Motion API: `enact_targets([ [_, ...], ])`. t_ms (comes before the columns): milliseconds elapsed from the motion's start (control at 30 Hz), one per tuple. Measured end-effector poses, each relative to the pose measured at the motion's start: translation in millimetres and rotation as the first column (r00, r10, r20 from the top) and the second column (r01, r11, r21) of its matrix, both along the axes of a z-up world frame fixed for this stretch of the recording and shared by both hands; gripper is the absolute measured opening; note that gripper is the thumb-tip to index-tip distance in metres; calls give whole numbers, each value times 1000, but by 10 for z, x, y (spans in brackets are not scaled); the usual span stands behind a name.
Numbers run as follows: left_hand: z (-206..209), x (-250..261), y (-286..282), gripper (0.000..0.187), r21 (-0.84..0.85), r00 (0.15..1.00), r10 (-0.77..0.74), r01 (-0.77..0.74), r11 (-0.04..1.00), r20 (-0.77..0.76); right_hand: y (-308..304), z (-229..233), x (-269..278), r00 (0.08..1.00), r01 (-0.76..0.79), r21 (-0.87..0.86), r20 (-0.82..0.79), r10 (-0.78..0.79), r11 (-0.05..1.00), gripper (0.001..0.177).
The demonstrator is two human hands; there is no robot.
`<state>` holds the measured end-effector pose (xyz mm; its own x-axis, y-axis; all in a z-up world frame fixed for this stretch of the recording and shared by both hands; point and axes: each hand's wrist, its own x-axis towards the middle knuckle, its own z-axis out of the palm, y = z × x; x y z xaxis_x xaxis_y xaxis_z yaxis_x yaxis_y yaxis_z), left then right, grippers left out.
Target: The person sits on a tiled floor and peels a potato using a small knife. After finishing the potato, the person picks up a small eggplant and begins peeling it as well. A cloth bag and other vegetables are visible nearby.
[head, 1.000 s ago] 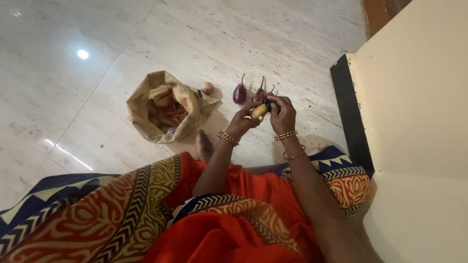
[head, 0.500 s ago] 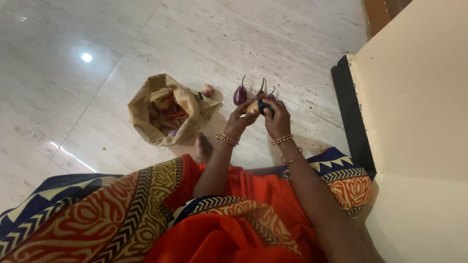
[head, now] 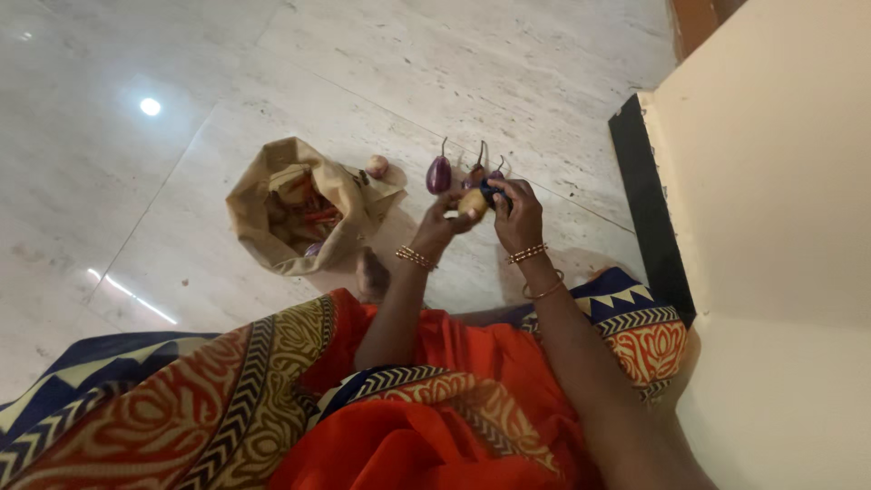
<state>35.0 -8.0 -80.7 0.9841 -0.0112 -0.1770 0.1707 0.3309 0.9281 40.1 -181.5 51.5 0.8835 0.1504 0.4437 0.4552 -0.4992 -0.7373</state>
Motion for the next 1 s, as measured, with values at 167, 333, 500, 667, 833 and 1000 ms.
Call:
enact_targets([
  [167, -346, 365, 428, 55, 108, 972, 233, -234, 966, 20, -74, 124, -26, 1000, 21, -4, -18, -21, 1000, 29],
  [333, -259, 752, 827, 55, 206, 855, 511, -486, 849, -89, -129, 239, -45, 1000, 24, 26, -13, -23, 999, 28],
  [500, -162, 948, 962, 56, 522, 834, 551, -477, 707, 16, -229, 233, -12, 998, 28, 11, -49, -28, 1000, 29],
  [667, -144, 1134, 938, 52, 882, 823, 534, -383, 273, 193, -326, 247, 84, 997, 22, 77, -76, -16, 997, 29],
  [833, -327, 1319, 971, 57, 906, 839, 537, -291, 309, 87, -347, 229, 163, 990, 51, 55, -131, -43, 997, 28],
  [1000, -564, 1395, 954, 52, 922, 859, 503, -270, 279, 99, -408, 128, 305, 995, 21, 67, -103, -14, 998, 27],
])
